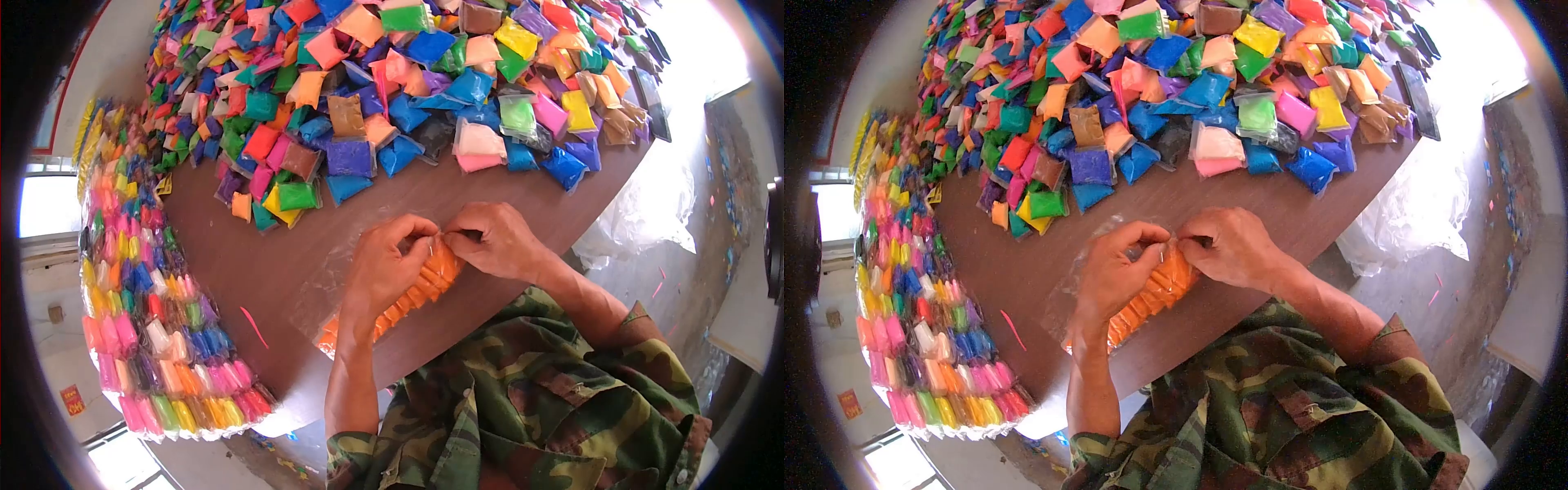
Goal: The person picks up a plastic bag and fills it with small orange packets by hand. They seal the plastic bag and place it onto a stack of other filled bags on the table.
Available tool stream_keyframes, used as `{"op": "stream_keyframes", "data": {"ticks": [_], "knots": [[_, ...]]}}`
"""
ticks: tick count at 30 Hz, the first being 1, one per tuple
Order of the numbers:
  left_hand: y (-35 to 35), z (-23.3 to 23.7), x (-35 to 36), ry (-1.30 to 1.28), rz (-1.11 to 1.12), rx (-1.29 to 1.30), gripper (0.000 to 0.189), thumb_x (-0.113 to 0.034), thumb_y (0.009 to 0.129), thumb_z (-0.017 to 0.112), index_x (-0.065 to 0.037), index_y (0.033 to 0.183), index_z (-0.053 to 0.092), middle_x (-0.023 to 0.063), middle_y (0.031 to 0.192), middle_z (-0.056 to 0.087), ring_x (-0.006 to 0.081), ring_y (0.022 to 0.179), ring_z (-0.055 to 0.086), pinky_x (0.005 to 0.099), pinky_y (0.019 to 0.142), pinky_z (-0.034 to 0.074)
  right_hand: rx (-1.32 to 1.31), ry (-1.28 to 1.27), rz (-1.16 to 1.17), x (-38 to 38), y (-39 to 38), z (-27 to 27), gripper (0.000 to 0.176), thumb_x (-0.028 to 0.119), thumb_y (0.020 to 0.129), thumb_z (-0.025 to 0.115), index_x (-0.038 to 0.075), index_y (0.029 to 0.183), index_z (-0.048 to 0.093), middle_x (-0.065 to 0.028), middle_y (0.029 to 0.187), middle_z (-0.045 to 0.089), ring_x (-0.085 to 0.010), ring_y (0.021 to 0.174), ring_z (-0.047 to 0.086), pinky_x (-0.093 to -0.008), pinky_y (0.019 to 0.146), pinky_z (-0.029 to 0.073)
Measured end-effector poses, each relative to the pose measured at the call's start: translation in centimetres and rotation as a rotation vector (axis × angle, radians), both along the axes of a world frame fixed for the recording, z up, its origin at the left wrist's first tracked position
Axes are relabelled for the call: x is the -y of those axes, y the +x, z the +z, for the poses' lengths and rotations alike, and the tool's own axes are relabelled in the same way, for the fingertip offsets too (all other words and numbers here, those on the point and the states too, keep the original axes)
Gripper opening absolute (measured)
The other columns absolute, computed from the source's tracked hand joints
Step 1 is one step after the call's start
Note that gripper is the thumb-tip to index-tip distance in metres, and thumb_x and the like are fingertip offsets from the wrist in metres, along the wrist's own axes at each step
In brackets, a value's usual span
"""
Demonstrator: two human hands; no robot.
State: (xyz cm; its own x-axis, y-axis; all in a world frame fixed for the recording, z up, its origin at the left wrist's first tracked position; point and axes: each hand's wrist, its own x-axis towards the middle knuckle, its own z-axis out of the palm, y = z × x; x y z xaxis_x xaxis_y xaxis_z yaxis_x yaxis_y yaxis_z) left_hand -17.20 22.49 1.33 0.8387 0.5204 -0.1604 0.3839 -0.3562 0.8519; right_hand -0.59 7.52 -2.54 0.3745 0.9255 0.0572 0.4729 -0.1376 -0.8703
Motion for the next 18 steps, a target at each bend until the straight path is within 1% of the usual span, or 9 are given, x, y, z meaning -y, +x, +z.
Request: {"op": "stream_keyframes", "data": {"ticks": [2,5,8,11,13,14,16,17,18], "knots": [[-0.2,-1.2,-0.2,-0.108,0.015,0.031,0.017,-0.009,0.098,0.074,-0.003,0.114,0.078,0.0074,0.102,0.081,0.0142,0.09,0.075,0.0324,0.076,0.057,0.013,0.018,-0.02,0.0,0.0,-0.2,0.015,0.02,0.09,0.074,0.007,0.094,0.081,-0.018,0.087,0.075,-0.0411,0.084,0.073,-0.0501,0.072,0.057],[-0.4,0.0,-0.6,-0.261,0.09,-0.046,0.019,-0.007,0.098,0.076,0.002,0.115,0.077,0.0047,0.103,0.079,0.0101,0.094,0.071,0.0282,0.086,0.057,-0.046,-0.011,-0.052,0.0,-0.2,0.0,0.014,0.019,0.089,0.074,0.007,0.093,0.08,-0.0182,0.086,0.075,-0.042,0.083,0.073,-0.0515,0.071,0.056],[-0.4,-0.4,-0.4,-0.268,0.053,-0.035,0.019,-0.007,0.098,0.076,0.001,0.115,0.077,0.0028,0.101,0.078,0.0089,0.092,0.07,0.027,0.084,0.057,-0.011,-0.036,-0.034,-0.2,-0.3,0.2,0.014,0.017,0.089,0.073,0.006,0.094,0.079,-0.0183,0.086,0.075,-0.0425,0.082,0.073,-0.0518,0.07,0.056],[-0.2,-1.2,-0.3,-0.251,0.08,0.019,0.019,-0.008,0.098,0.078,0.001,0.115,0.077,0.0024,0.1,0.077,0.0096,0.089,0.07,0.0276,0.083,0.058,-0.001,0.008,-0.018,-0.1,-0.2,0.1,0.014,0.014,0.091,0.071,0.004,0.097,0.078,-0.0187,0.087,0.074,-0.0431,0.081,0.072,-0.0507,0.069,0.056],[-0.3,-1.9,-0.2,-0.212,0.167,0.06,0.02,-0.011,0.099,0.079,0.002,0.114,0.077,0.0033,0.099,0.078,0.0095,0.087,0.069,0.0276,0.082,0.057,-0.041,0.086,-0.005,0.1,0.2,0.0,0.015,0.012,0.093,0.07,0.003,0.101,0.078,-0.0193,0.089,0.074,-0.0433,0.082,0.072,-0.0495,0.07,0.056],[-0.4,-2.1,-0.1,-0.194,0.211,0.081,0.021,-0.013,0.099,0.08,0.002,0.113,0.077,0.0038,0.098,0.078,0.0094,0.087,0.069,0.0276,0.081,0.057,-0.079,0.066,-0.038,0.4,0.3,0.2,0.015,0.012,0.093,0.07,0.002,0.102,0.078,-0.0196,0.089,0.074,-0.0433,0.082,0.072,-0.0488,0.07,0.056],[-0.8,-0.9,0.0,-0.056,0.178,-0.013,0.024,-0.019,0.098,0.081,0.001,0.111,0.078,0.0072,0.094,0.078,0.0134,0.085,0.071,0.0306,0.077,0.057,-0.161,0.024,-0.097,0.8,0.3,0.8,0.016,0.012,0.095,0.07,0.002,0.105,0.078,-0.0203,0.091,0.074,-0.0433,0.083,0.072,-0.0475,0.072,0.057],[-1.0,-0.3,0.0,0.014,0.16,-0.062,0.026,-0.022,0.098,0.081,0.001,0.11,0.078,0.0089,0.093,0.078,0.0154,0.084,0.072,0.0321,0.075,0.057,-0.135,0.027,-0.084,0.8,0.1,0.8,0.017,0.014,0.096,0.071,0.002,0.106,0.078,-0.0206,0.092,0.074,-0.0431,0.084,0.072,-0.0474,0.073,0.057],[-1.1,-0.2,0.0,-0.026,0.146,-0.072,0.026,-0.023,0.098,0.081,0.001,0.109,0.078,0.0099,0.093,0.078,0.0161,0.083,0.072,0.0326,0.075,0.057,-0.107,0.032,-0.075,0.7,0.1,0.7,0.018,0.015,0.096,0.071,0.002,0.107,0.078,-0.021,0.093,0.074,-0.0428,0.084,0.072,-0.0473,0.074,0.058]]}}
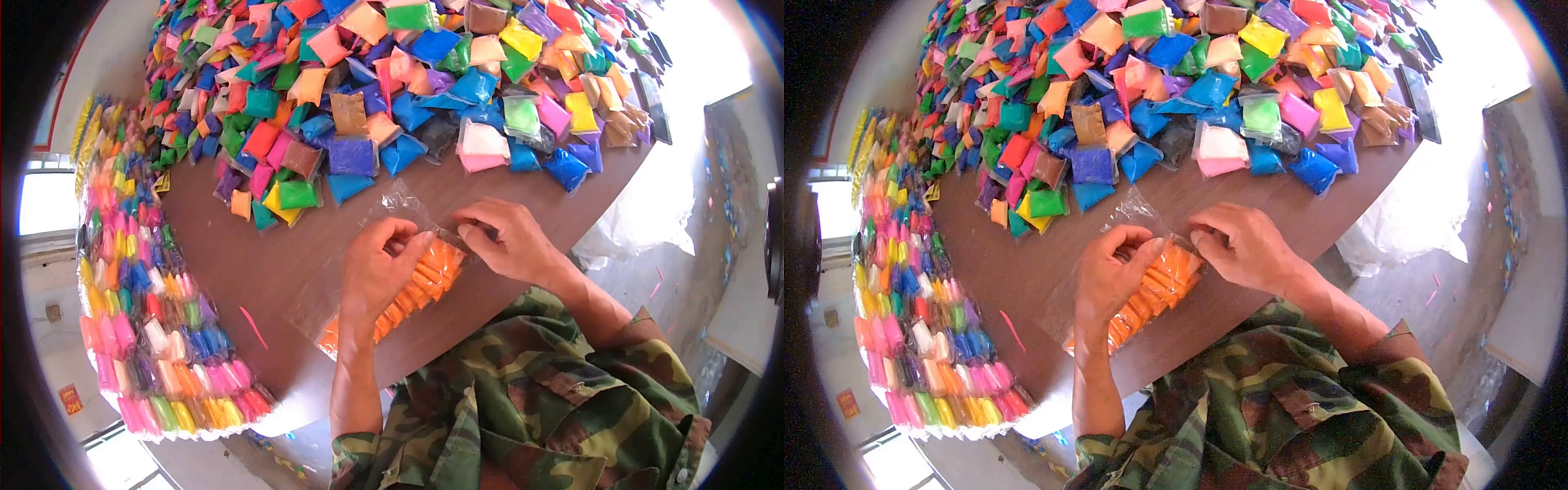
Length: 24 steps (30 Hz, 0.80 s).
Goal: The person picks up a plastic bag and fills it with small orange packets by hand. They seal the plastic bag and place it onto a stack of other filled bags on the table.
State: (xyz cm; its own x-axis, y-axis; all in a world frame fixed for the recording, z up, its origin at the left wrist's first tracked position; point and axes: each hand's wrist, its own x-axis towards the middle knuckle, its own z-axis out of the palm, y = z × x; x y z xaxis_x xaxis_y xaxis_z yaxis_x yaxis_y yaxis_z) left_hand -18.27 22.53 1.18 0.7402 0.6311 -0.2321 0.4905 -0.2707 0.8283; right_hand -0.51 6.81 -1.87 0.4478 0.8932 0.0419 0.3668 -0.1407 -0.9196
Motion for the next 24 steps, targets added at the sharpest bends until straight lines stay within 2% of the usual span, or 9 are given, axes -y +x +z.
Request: {"op": "stream_keyframes", "data": {"ticks": [2,5,8,11,14,16,20,23,24], "knots": [[0.1,0.1,0.0,-0.085,-0.029,-0.011,0.025,-0.024,0.099,0.079,0.001,0.106,0.079,0.0119,0.093,0.078,0.0175,0.082,0.072,0.0336,0.074,0.057,0.062,0.039,0.02,-0.1,-0.1,-0.5,0.019,0.017,0.097,0.072,0.002,0.108,0.078,-0.0214,0.095,0.075,-0.0425,0.086,0.073,-0.0476,0.076,0.058],[0.2,-1.7,0.1,-0.056,-0.134,0.035,0.023,-0.022,0.101,0.076,0.001,0.104,0.079,0.0128,0.093,0.078,0.0179,0.081,0.073,0.0338,0.074,0.057,0.091,0.082,0.046,-0.9,-0.8,-1.1,0.02,0.017,0.098,0.072,0.002,0.109,0.078,-0.0218,0.097,0.076,-0.0425,0.088,0.074,-0.0486,0.077,0.058],[0.5,-1.2,0.3,0.024,-0.179,0.038,0.019,-0.015,0.1,0.076,0.002,0.107,0.079,0.0064,0.092,0.078,0.0101,0.083,0.07,0.0296,0.075,0.055,0.008,0.01,0.033,-1.3,-1.0,-0.6,0.02,0.016,0.098,0.07,0.002,0.109,0.078,-0.0218,0.099,0.076,-0.0426,0.091,0.075,-0.0489,0.079,0.059],[0.0,-1.5,0.7,-0.179,-0.074,0.079,0.017,-0.012,0.099,0.075,0.003,0.106,0.078,0.0064,0.093,0.078,0.011,0.084,0.07,0.0297,0.076,0.055,-0.031,-0.008,0.005,-1.4,-1.1,-0.7,0.019,0.016,0.098,0.07,0.002,0.108,0.078,-0.0216,0.097,0.077,-0.0427,0.091,0.075,-0.0484,0.079,0.059],[-0.8,-0.7,0.3,-0.133,-0.053,0.053,0.02,-0.016,0.097,0.076,0.002,0.106,0.078,0.0109,0.093,0.077,0.0177,0.083,0.072,0.0354,0.073,0.055,-0.089,0.003,-0.03,-1.7,-1.1,-0.9,0.018,0.015,0.098,0.071,0.002,0.106,0.078,-0.022,0.095,0.076,-0.042,0.089,0.075,-0.0477,0.078,0.059],[-1.1,-1.0,0.0,-0.07,-0.093,0.039,0.02,-0.016,0.098,0.076,0.002,0.106,0.077,0.0104,0.093,0.076,0.0173,0.083,0.071,0.0349,0.073,0.055,-0.156,0.027,-0.059,-1.7,-1.4,-1.0,0.017,0.015,0.097,0.071,0.002,0.104,0.078,-0.0223,0.094,0.076,-0.0415,0.088,0.076,-0.0473,0.078,0.059],[-0.9,-1.1,0.0,-0.047,-0.14,0.082,0.017,-0.015,0.099,0.074,0.001,0.105,0.076,0.0094,0.093,0.075,0.0169,0.081,0.07,0.0347,0.073,0.054,-0.086,0.03,-0.06,-1.9,-1.6,-1.4,0.016,0.015,0.097,0.071,0.002,0.104,0.079,-0.0217,0.093,0.076,-0.0405,0.087,0.075,-0.0472,0.077,0.058],[-1.0,-1.5,-0.2,-0.071,-0.123,0.153,0.015,-0.014,0.099,0.073,0.0,0.103,0.076,0.0109,0.092,0.074,0.0198,0.081,0.07,0.0353,0.073,0.053,-0.05,0.044,-0.05,-2.3,-1.6,-1.2,0.016,0.015,0.097,0.072,0.003,0.104,0.079,-0.0202,0.093,0.077,-0.04,0.088,0.074,-0.0474,0.078,0.058],[-0.9,-1.2,-0.1,-0.025,-0.143,0.105,0.015,-0.014,0.099,0.073,0.0,0.103,0.076,0.0114,0.092,0.074,0.021,0.081,0.07,0.0356,0.073,0.053,-0.034,0.062,-0.046,-2.4,-1.6,-1.2,0.015,0.015,0.097,0.072,0.004,0.104,0.08,-0.0196,0.093,0.077,-0.0397,0.088,0.074,-0.0475,0.078,0.058]]}}
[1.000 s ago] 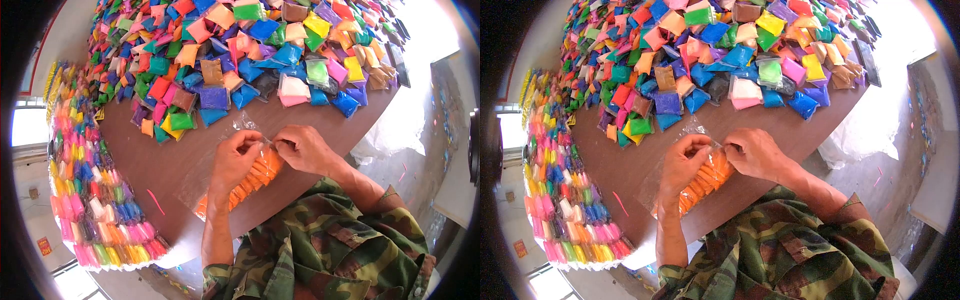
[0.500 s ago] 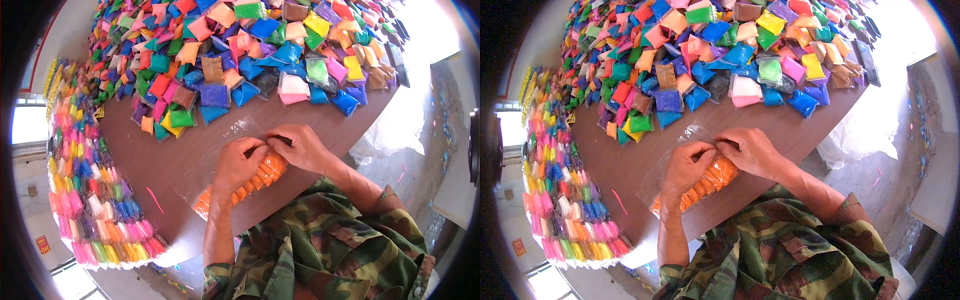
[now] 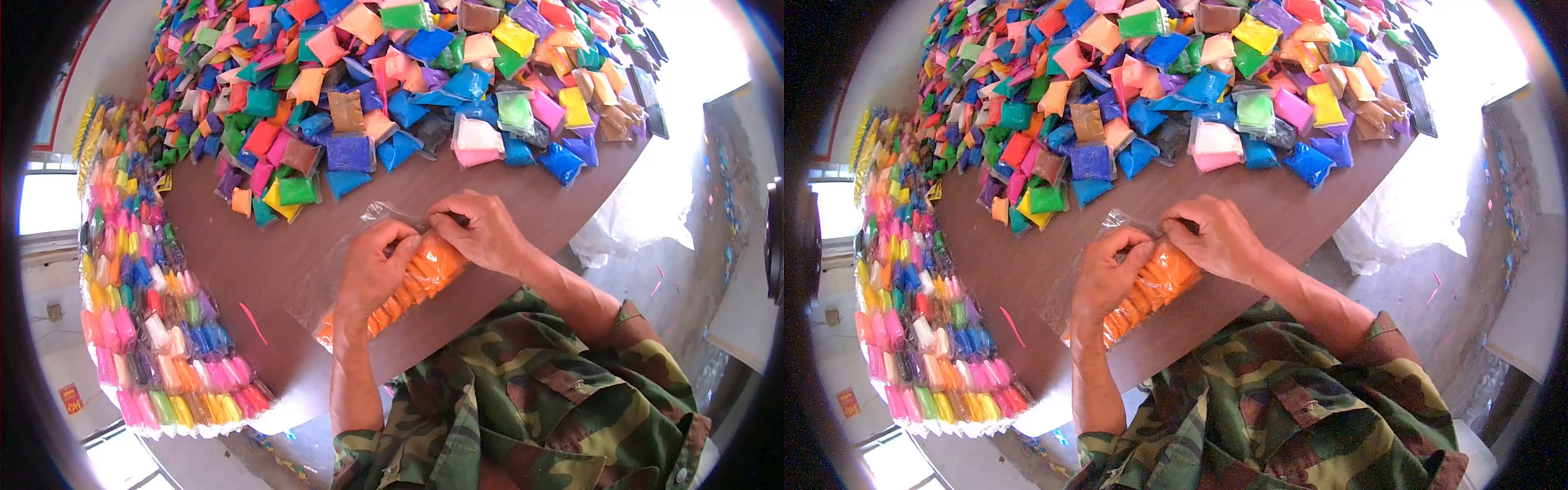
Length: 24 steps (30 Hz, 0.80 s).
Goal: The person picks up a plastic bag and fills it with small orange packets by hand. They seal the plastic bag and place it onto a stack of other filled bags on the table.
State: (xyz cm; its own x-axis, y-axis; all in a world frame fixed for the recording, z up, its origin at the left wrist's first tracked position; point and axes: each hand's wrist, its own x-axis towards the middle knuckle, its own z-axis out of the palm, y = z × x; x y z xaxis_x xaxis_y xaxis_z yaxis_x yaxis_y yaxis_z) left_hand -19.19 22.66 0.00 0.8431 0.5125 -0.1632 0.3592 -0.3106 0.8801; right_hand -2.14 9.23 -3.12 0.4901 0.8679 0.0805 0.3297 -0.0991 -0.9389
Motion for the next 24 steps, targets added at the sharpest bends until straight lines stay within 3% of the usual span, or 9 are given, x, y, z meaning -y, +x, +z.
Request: {"op": "stream_keyframes", "data": {"ticks": [2,11,16,20,24], "knots": [[0.3,0.8,0.5,0.096,-0.034,-0.09,0.014,-0.013,0.098,0.073,0.0,0.103,0.075,0.0124,0.092,0.074,0.0234,0.08,0.07,0.0362,0.073,0.053,0.022,0.029,0.005,0.0,0.0,-0.1,0.015,0.015,0.097,0.072,0.005,0.103,0.08,-0.0186,0.093,0.077,-0.0394,0.089,0.073,-0.0478,0.079,0.058],[0.2,-0.2,0.8,0.065,0.013,-0.027,0.015,-0.013,0.099,0.073,0.001,0.103,0.075,0.0149,0.095,0.075,0.0278,0.082,0.071,0.0394,0.075,0.055,0.155,0.094,0.03,-0.3,0.1,-0.9,0.012,0.01,0.093,0.075,0.005,0.102,0.08,-0.0161,0.096,0.078,-0.0394,0.09,0.072,-0.0483,0.081,0.058],[-1.9,0.9,1.2,0.168,0.167,0.03,0.023,-0.017,0.097,0.078,0.002,0.11,0.076,0.0169,0.105,0.078,0.0322,0.093,0.075,0.0397,0.082,0.058,0.217,0.154,-0.012,-0.2,-0.5,-1.2,0.012,0.008,0.092,0.076,0.006,0.104,0.08,-0.014,0.096,0.079,-0.0388,0.091,0.073,-0.0487,0.081,0.058],[-3.7,2.7,3.6,0.48,0.107,0.07,0.048,-0.024,0.091,0.086,0.001,0.13,0.071,0.0207,0.127,0.074,0.0396,0.114,0.073,0.0456,0.096,0.059,0.273,0.17,-0.021,-0.3,-0.8,-1.8,0.013,0.007,0.091,0.078,0.006,0.104,0.08,-0.0137,0.098,0.079,-0.0376,0.09,0.073,-0.0476,0.081,0.058],[-2.9,1.9,6.3,0.623,0.025,-0.078,0.086,-0.03,0.081,0.094,0.001,0.151,0.054,0.0242,0.146,0.062,0.0436,0.13,0.064,0.0518,0.107,0.054,0.297,0.206,-0.022,-0.4,-0.8,-2.0,0.013,0.006,0.09,0.08,0.006,0.103,0.079,-0.0134,0.098,0.08,-0.0362,0.09,0.073,-0.0463,0.08,0.059]]}}
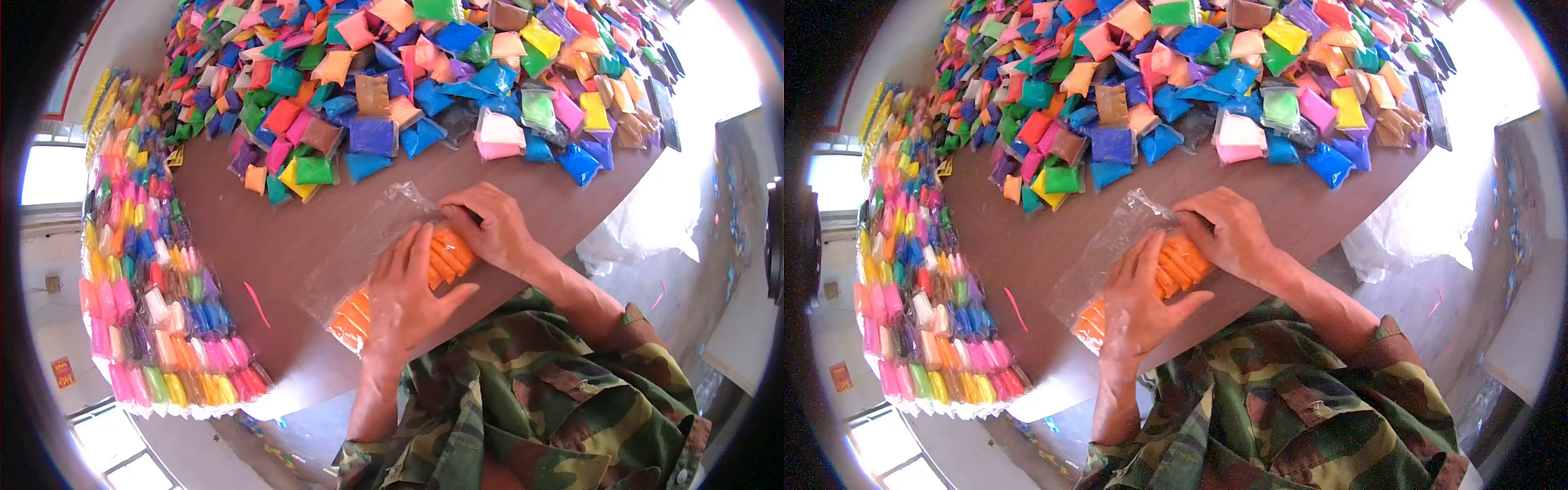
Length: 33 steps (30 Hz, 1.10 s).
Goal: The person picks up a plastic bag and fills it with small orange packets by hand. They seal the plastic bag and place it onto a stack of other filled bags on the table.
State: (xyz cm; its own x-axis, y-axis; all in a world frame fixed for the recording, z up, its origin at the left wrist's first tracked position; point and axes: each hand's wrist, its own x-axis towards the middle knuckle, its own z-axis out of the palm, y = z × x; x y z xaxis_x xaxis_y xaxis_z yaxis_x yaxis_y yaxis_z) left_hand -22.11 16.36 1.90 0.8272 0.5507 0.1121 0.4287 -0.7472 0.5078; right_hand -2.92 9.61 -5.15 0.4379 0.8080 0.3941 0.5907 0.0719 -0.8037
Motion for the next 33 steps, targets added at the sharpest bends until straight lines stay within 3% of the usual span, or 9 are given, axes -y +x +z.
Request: {"op": "stream_keyframes", "data": {"ticks": [2,8,11,17,20,23,26,33], "knots": [[0.4,-1.0,0.2,-0.023,0.011,-0.052,0.098,-0.031,0.078,0.096,0.0,0.157,0.046,0.0248,0.15,0.059,0.0439,0.134,0.06,0.054,0.109,0.051,0.0,0.006,0.0,0.0,-0.1,0.0,0.013,0.006,0.09,0.08,0.006,0.103,0.079,-0.0131,0.098,0.079,-0.0357,0.09,0.073,-0.046,0.079,0.059],[-0.3,-1.3,0.2,-0.186,0.053,-0.032,0.103,-0.032,0.073,0.098,0.0,0.156,0.046,0.0247,0.144,0.062,0.0449,0.13,0.061,0.0568,0.111,0.048,0.011,-0.009,0.001,0.0,0.0,0.2,0.011,0.007,0.091,0.079,0.007,0.102,0.079,-0.012,0.097,0.079,-0.0349,0.09,0.073,-0.0457,0.079,0.059],[-1.3,0.0,0.1,-0.007,0.054,-0.016,0.106,-0.031,0.07,0.1,0.0,0.156,0.046,0.0243,0.136,0.066,0.0435,0.127,0.063,0.0545,0.11,0.048,0.003,-0.015,-0.004,0.1,0.0,0.3,0.01,0.008,0.092,0.078,0.007,0.102,0.079,-0.0117,0.096,0.079,-0.0349,0.089,0.073,-0.0454,0.079,0.058],[-3.7,-1.8,0.1,0.024,0.038,-0.152,0.105,-0.034,0.066,0.101,-0.001,0.153,0.051,0.0206,0.139,0.066,0.0382,0.128,0.063,0.0526,0.11,0.048,-0.023,-0.026,-0.014,-0.1,-0.2,0.1,0.008,0.01,0.093,0.078,0.008,0.101,0.079,-0.0114,0.096,0.079,-0.0347,0.088,0.073,-0.0448,0.078,0.058],[-3.7,-1.9,0.2,-0.025,0.051,-0.167,0.104,-0.037,0.065,0.101,-0.001,0.151,0.054,0.0182,0.14,0.066,0.0387,0.127,0.063,0.0528,0.11,0.048,-0.011,-0.026,-0.004,0.0,0.0,0.1,0.008,0.01,0.093,0.078,0.008,0.101,0.079,-0.0112,0.097,0.079,-0.0345,0.089,0.073,-0.0445,0.078,0.058],[-4.5,0.9,0.9,0.164,0.114,-0.087,0.103,-0.038,0.065,0.102,-0.001,0.15,0.054,0.0174,0.137,0.067,0.0404,0.127,0.062,0.0537,0.109,0.048,-0.023,-0.024,-0.008,0.0,0.0,0.0,0.009,0.009,0.093,0.078,0.008,0.102,0.079,-0.0112,0.097,0.079,-0.0343,0.089,0.073,-0.0442,0.078,0.058],[-6.9,1.3,1.1,0.157,0.224,-0.091,0.102,-0.039,0.065,0.102,-0.001,0.148,0.056,0.0171,0.139,0.065,0.0417,0.129,0.06,0.0538,0.109,0.048,-0.05,-0.058,-0.018,0.1,-0.1,0.3,0.01,0.008,0.094,0.077,0.007,0.103,0.079,-0.0116,0.098,0.079,-0.034,0.09,0.074,-0.0436,0.079,0.059],[-10.9,-2.5,1.5,0.114,0.217,-0.134,0.105,-0.038,0.063,0.103,-0.001,0.148,0.056,0.0188,0.144,0.061,0.0416,0.129,0.06,0.0541,0.109,0.048,-0.057,-0.079,-0.013,0.2,-0.2,0.6,0.011,0.006,0.095,0.076,0.006,0.106,0.079,-0.0124,0.1,0.079,-0.0327,0.091,0.074,-0.0416,0.08,0.059]]}}
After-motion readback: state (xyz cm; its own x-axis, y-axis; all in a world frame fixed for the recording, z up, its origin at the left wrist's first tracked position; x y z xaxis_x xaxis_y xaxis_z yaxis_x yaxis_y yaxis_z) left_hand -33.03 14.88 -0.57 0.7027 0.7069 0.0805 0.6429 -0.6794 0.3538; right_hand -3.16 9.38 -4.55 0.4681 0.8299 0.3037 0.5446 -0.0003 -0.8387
